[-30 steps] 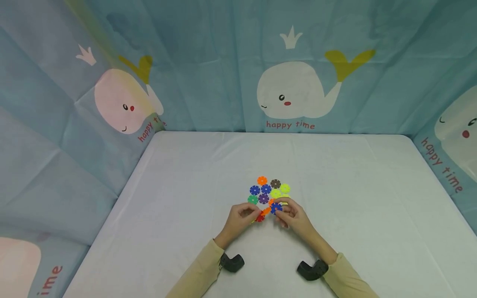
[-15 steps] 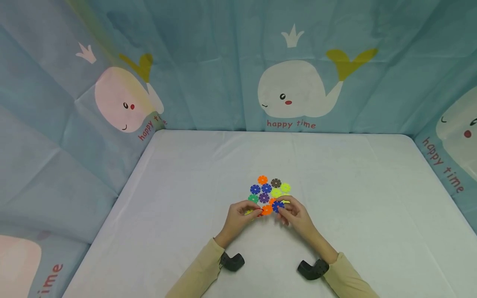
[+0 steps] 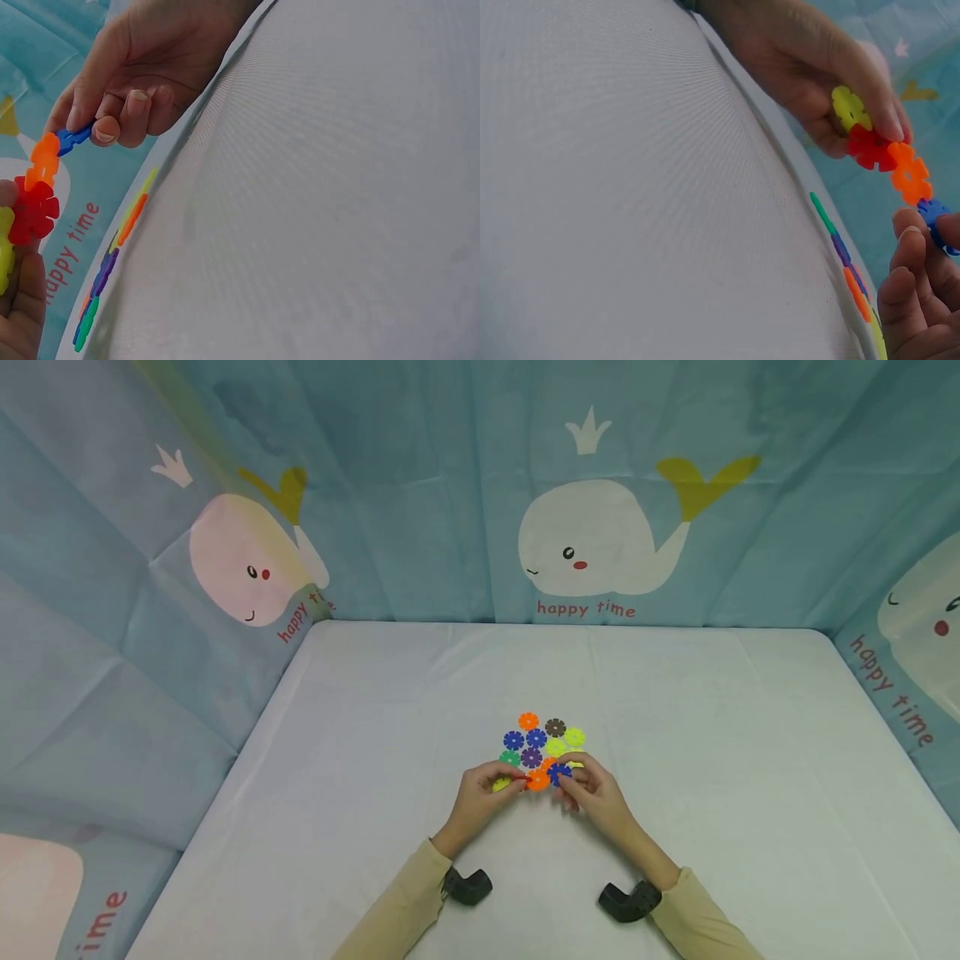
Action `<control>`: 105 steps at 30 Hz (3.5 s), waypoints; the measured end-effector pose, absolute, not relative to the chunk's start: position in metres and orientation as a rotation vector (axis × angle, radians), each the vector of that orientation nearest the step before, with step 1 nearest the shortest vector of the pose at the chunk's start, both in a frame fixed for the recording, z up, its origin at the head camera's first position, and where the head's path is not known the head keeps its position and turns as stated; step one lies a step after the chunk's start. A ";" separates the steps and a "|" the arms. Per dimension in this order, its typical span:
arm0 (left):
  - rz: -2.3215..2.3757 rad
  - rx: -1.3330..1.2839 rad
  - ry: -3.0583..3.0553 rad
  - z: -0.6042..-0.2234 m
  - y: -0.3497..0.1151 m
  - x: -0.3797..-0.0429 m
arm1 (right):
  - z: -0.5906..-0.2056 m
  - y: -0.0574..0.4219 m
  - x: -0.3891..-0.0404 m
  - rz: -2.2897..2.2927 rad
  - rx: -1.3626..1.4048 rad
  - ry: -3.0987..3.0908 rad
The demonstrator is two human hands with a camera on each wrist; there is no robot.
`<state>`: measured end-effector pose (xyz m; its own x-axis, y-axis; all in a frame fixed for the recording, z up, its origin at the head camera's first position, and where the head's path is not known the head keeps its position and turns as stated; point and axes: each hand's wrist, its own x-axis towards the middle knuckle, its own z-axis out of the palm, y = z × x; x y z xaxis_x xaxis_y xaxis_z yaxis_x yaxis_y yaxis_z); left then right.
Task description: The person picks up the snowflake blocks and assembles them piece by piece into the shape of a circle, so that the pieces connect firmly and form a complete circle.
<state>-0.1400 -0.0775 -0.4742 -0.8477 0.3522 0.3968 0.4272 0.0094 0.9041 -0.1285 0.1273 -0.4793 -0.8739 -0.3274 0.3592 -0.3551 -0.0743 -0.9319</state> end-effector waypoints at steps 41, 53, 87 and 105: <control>-2.112 -0.700 -2.129 -0.479 -0.078 -0.144 | -0.481 0.126 -0.133 1.869 0.785 -2.046; -2.132 -0.584 -2.328 -0.474 -0.080 -0.143 | -0.481 0.125 -0.132 1.865 0.853 -2.075; -2.296 -0.659 -2.267 -0.474 -0.077 -0.141 | -0.476 0.123 -0.132 1.815 0.914 -1.973; -2.095 -0.891 -2.475 -0.502 -0.076 -0.146 | -0.493 0.125 -0.137 1.713 1.008 -2.009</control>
